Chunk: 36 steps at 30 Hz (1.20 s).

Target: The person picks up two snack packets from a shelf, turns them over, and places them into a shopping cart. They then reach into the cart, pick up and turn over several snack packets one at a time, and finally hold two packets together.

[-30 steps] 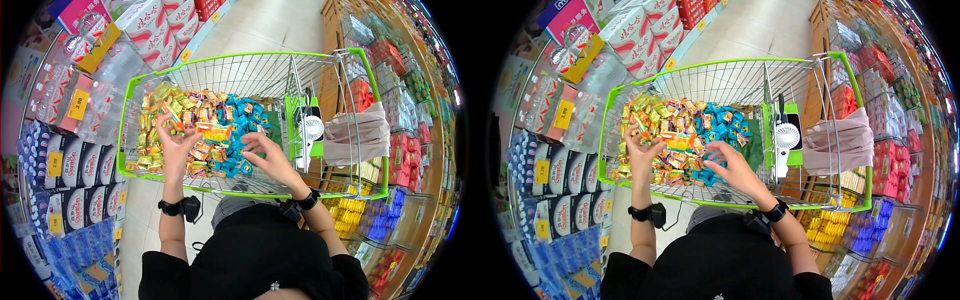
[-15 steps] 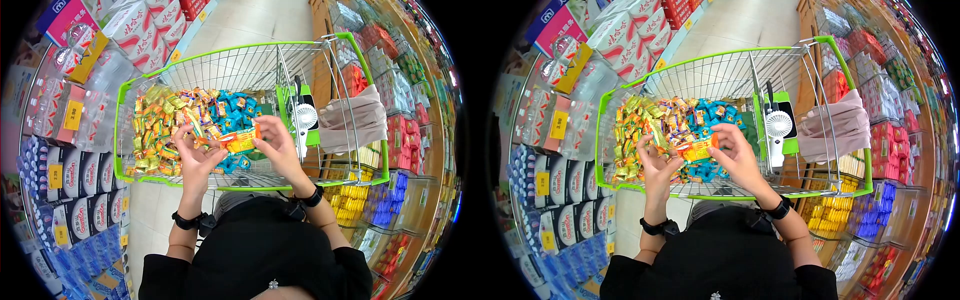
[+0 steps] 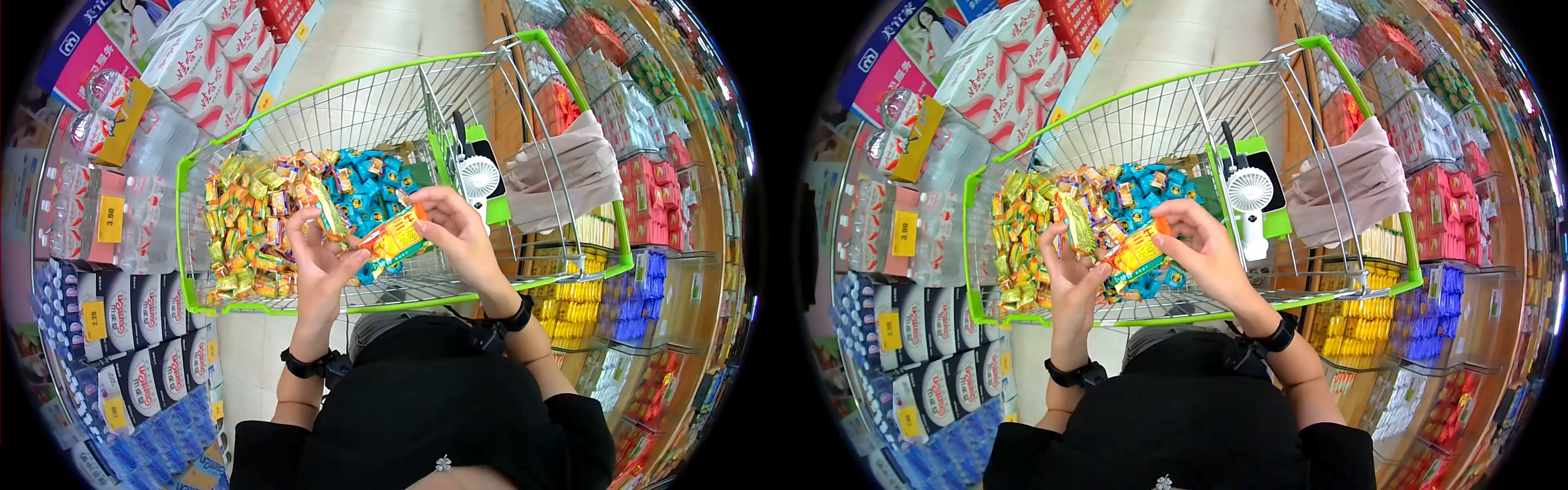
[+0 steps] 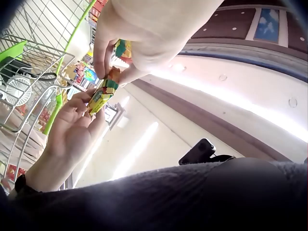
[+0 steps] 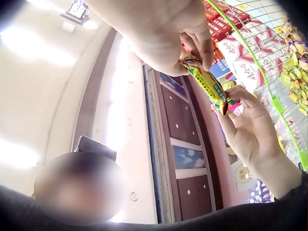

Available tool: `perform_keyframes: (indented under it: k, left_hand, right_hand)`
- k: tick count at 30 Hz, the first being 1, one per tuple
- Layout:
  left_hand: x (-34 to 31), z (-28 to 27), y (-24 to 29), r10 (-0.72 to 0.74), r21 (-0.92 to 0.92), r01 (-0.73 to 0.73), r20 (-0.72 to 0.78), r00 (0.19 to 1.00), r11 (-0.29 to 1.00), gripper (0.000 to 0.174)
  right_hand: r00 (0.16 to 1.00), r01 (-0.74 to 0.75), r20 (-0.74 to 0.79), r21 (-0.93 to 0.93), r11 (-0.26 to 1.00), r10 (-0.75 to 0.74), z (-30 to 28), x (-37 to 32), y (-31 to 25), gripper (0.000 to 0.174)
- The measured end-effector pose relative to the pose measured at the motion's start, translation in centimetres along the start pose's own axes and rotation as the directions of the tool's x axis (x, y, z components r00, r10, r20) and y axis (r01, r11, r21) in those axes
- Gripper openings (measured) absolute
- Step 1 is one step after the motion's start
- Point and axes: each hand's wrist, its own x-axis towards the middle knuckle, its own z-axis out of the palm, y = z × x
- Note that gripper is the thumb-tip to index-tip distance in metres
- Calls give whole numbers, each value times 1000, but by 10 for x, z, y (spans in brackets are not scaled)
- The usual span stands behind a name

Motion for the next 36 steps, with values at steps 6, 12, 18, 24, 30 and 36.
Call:
perform_keyframes:
  k: [6, 12, 18, 24, 30, 36]
  left_hand:
    - [0, 1, 0, 6, 63, -9, 53, 999, 998, 63]
    - [-1, 1, -3, 8, 110, -13, 50, 999, 994, 61]
    - [0, -1, -2, 31, 100, -36, 54, 998, 994, 60]
    - [-2, -5, -3, 27, 81, -33, 73, 997, 996, 60]
    - [-1, -3, -5, 53, 52, -55, 51, 997, 997, 60]
    - [0, -5, -7, 61, 131, -70, 70, 996, 989, 64]
  right_hand:
    - [999, 35, 1, -23, 999, -35, -1, -1, 0, 26]
    - [999, 0, -37, -40, 999, -2, -3, -1, 1, 27]
    - [998, -35, -49, -20, 999, 34, -3, 0, 0, 28]
    - [998, -35, -44, -36, 999, 34, -3, -1, 3, 28]
    - [999, -40, -37, -38, 998, 39, -4, -2, 4, 28]
    - [998, -29, -54, -33, 999, 27, -5, -3, 7, 28]
